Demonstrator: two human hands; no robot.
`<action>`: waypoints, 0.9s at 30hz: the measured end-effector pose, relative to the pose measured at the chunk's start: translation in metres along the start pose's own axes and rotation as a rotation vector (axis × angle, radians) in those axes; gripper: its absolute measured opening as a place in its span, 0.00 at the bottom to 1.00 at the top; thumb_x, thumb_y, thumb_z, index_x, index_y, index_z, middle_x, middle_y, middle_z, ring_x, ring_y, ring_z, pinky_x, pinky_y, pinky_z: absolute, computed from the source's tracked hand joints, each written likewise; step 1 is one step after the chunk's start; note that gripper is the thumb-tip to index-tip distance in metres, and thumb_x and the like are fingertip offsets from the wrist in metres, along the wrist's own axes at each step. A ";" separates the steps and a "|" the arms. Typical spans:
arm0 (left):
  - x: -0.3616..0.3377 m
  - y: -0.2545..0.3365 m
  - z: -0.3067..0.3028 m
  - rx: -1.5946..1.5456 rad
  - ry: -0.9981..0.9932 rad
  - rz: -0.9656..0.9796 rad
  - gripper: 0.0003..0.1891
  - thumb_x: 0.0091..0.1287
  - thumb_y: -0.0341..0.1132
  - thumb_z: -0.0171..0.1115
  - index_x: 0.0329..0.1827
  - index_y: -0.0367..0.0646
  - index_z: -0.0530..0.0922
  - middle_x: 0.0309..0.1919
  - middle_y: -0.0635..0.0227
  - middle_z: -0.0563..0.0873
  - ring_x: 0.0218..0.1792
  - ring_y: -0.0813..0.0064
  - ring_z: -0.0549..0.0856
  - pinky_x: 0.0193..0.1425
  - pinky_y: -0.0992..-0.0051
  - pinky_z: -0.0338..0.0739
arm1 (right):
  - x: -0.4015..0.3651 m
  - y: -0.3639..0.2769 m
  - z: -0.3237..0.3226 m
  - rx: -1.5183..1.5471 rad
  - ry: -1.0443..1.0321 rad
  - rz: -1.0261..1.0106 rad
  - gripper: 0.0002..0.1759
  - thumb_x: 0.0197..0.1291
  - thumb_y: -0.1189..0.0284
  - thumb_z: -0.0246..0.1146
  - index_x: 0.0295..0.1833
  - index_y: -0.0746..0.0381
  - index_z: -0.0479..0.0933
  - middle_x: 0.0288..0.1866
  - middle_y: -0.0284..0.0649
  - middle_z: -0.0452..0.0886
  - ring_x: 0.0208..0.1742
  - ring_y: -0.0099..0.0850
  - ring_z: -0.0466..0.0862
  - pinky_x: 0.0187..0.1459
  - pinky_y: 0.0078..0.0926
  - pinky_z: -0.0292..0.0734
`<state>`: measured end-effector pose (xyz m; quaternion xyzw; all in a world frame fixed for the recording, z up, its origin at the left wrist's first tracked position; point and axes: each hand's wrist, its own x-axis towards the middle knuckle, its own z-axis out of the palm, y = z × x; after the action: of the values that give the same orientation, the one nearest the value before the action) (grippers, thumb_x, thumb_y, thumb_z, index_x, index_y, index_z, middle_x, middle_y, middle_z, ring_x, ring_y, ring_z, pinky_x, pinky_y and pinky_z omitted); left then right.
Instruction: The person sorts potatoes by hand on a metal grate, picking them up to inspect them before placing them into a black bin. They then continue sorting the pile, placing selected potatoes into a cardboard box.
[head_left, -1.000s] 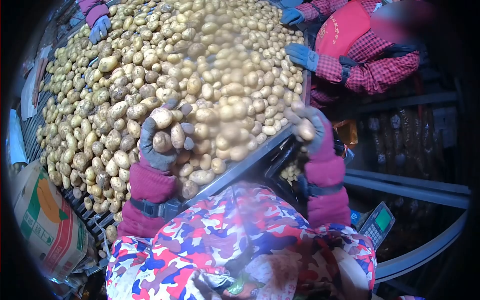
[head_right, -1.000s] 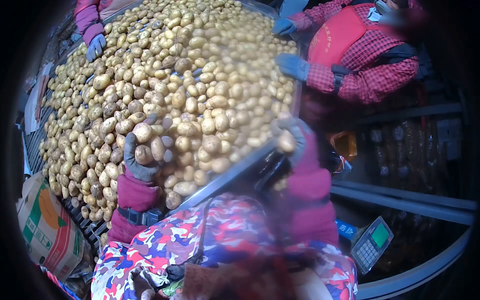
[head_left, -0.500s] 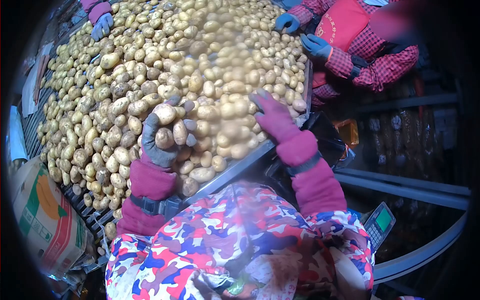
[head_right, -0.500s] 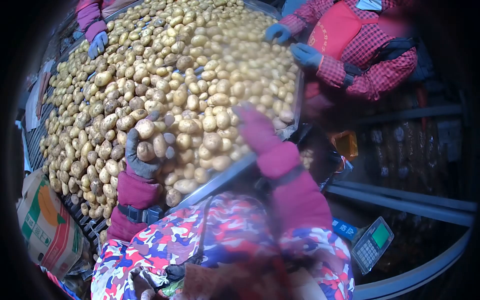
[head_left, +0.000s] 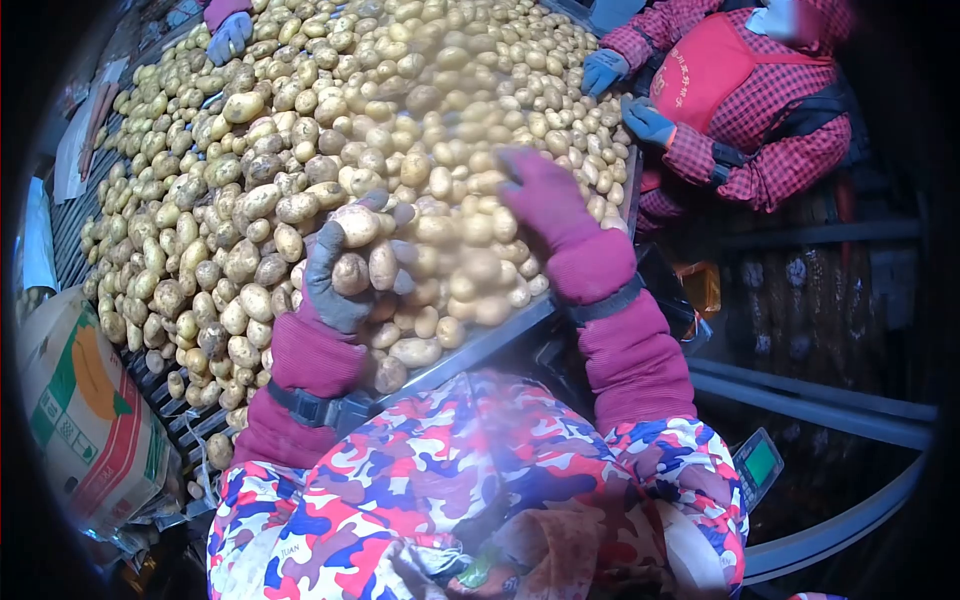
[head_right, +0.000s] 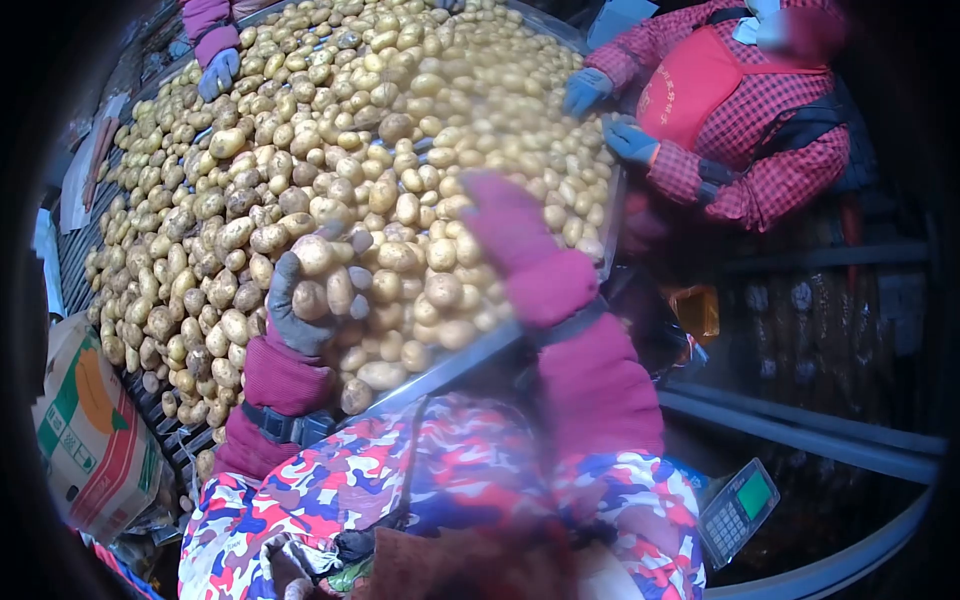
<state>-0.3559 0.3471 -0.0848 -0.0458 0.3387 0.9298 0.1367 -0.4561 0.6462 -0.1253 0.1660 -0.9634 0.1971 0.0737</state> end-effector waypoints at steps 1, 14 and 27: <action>0.000 -0.001 -0.003 0.133 -0.051 0.085 0.33 0.80 0.46 0.58 0.80 0.32 0.65 0.67 0.46 0.80 0.51 0.61 0.88 0.45 0.65 0.89 | 0.002 -0.007 0.010 0.048 0.034 -0.092 0.23 0.61 0.66 0.67 0.63 0.56 0.81 0.72 0.44 0.78 0.65 0.45 0.82 0.63 0.43 0.78; -0.004 -0.005 -0.009 0.431 -0.103 0.194 0.38 0.80 0.52 0.55 0.84 0.36 0.60 0.73 0.43 0.75 0.53 0.55 0.85 0.47 0.61 0.86 | 0.011 0.036 -0.036 0.520 0.075 0.291 0.12 0.63 0.72 0.68 0.50 0.63 0.85 0.47 0.39 0.89 0.47 0.27 0.85 0.50 0.28 0.82; 0.007 -0.011 -0.032 0.377 -0.042 0.065 0.42 0.79 0.58 0.52 0.86 0.38 0.57 0.73 0.46 0.75 0.54 0.56 0.84 0.49 0.59 0.85 | 0.043 0.000 0.026 -0.272 -0.156 0.034 0.21 0.63 0.73 0.62 0.61 0.51 0.85 0.63 0.44 0.84 0.66 0.44 0.81 0.67 0.38 0.77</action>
<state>-0.3598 0.3359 -0.1175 0.0112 0.5052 0.8546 0.1198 -0.4985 0.6229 -0.1403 0.1528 -0.9867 0.0525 0.0169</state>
